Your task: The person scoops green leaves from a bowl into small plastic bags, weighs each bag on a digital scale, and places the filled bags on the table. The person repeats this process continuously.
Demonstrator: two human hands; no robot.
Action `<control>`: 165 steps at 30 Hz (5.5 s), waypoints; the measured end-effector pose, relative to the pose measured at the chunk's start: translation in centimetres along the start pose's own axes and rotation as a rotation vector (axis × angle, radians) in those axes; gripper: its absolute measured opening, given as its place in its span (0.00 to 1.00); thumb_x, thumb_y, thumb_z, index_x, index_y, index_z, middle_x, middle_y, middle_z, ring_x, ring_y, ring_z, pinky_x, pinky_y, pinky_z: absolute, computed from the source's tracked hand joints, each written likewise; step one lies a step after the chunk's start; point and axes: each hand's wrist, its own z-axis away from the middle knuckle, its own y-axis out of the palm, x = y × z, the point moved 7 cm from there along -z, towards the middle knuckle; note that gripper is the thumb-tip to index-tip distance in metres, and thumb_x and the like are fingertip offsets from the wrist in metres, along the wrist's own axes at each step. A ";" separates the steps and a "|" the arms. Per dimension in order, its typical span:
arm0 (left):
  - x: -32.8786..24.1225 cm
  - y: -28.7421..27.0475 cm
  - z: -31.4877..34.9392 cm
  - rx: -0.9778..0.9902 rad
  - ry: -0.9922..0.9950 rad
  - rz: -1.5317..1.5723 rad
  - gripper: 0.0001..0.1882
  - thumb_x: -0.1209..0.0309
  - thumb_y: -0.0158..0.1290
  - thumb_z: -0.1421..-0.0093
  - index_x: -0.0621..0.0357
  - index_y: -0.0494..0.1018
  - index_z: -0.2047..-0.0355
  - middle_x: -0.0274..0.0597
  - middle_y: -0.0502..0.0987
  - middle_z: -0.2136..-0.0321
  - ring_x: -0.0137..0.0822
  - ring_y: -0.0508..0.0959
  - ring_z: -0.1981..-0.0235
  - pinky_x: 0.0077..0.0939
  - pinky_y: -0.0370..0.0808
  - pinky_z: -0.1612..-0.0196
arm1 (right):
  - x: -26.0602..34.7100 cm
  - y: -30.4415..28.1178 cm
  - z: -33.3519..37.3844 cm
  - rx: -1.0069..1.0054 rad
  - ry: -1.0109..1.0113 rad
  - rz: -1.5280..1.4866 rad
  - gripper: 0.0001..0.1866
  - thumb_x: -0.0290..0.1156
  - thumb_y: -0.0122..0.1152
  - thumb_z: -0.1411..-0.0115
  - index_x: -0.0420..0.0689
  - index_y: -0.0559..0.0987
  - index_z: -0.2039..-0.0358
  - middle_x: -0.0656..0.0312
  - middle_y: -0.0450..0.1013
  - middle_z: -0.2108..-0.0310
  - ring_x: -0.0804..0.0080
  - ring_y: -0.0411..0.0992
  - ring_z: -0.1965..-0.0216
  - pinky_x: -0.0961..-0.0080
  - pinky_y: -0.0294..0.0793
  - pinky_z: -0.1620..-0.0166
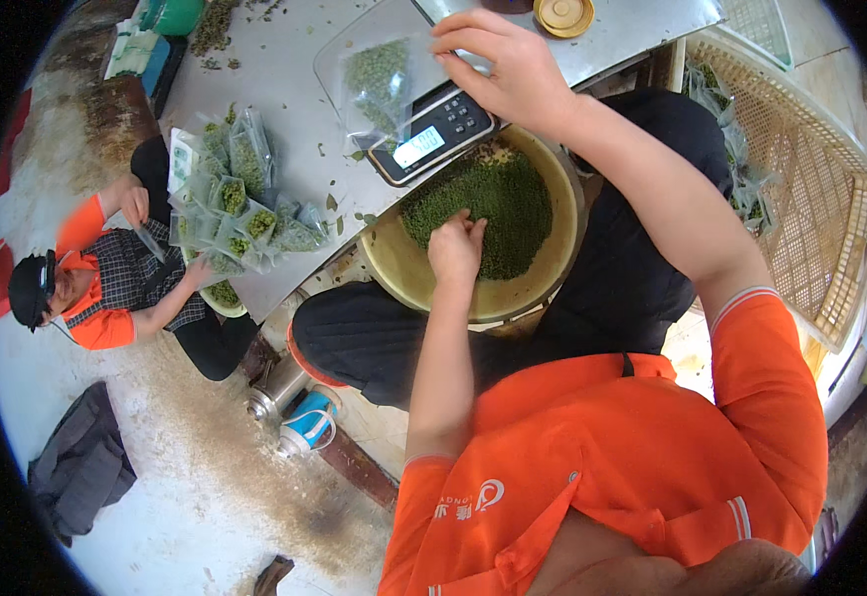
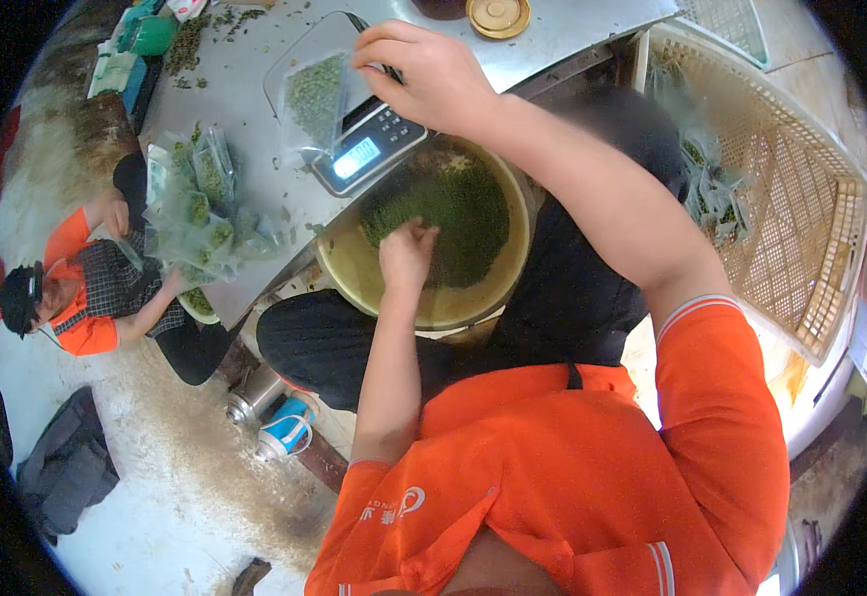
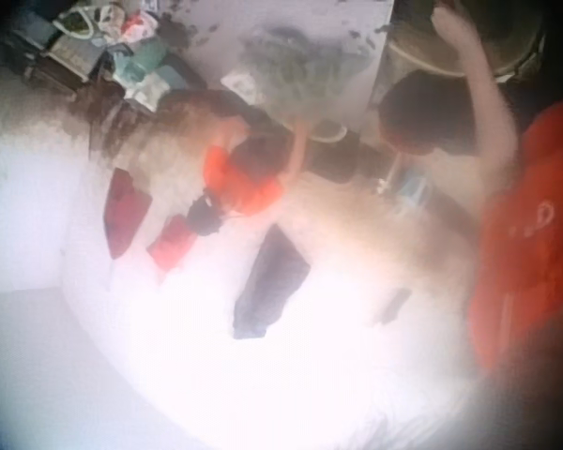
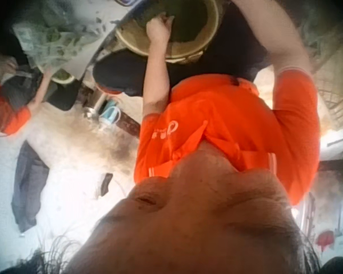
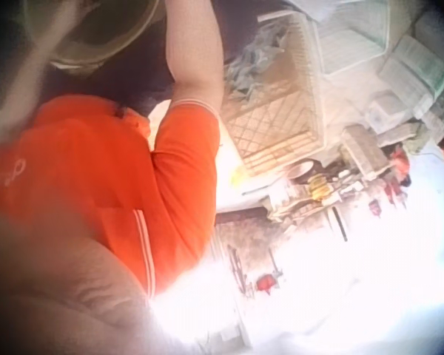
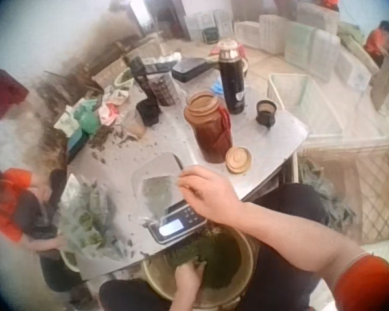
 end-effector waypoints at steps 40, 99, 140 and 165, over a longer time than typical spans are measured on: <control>-5.0 -17.0 3.0 -0.468 -0.123 0.906 0.13 0.78 0.58 0.32 0.71 0.79 0.49 0.51 0.85 0.62 0.28 0.84 0.71 0.24 0.85 0.64 | -1.6 0.1 -0.8 0.015 0.043 -0.011 0.06 0.29 0.67 0.38 0.46 0.85 0.60 0.64 0.82 0.60 0.64 0.82 0.65 0.68 0.82 0.63; 1.6 -5.2 4.7 0.197 -0.292 1.679 0.05 0.76 0.53 0.29 0.59 0.75 0.54 0.47 0.83 0.62 0.38 0.85 0.61 0.33 0.86 0.56 | -0.2 -0.4 -1.3 0.084 0.085 -0.058 0.04 0.24 0.67 0.42 0.41 0.84 0.65 0.57 0.79 0.64 0.56 0.80 0.65 0.66 0.80 0.62; -8.5 -15.3 -0.2 -0.123 0.060 0.950 0.27 0.80 0.49 0.28 0.61 0.62 0.30 0.50 0.78 0.47 0.32 0.81 0.53 0.26 0.79 0.49 | 4.0 4.2 0.8 0.294 -0.257 0.244 0.09 0.30 0.62 0.44 0.46 0.78 0.62 0.56 0.71 0.36 0.53 0.65 0.31 0.49 0.61 0.28; -16.3 -25.8 0.5 -0.227 0.360 -0.363 0.27 0.75 0.57 0.37 0.50 0.71 0.37 0.48 0.75 0.39 0.64 0.68 0.34 0.69 0.58 0.31 | 4.6 4.4 -0.9 0.166 0.074 -0.098 0.28 0.26 0.73 0.55 0.48 0.81 0.49 0.60 0.77 0.53 0.58 0.77 0.51 0.63 0.76 0.48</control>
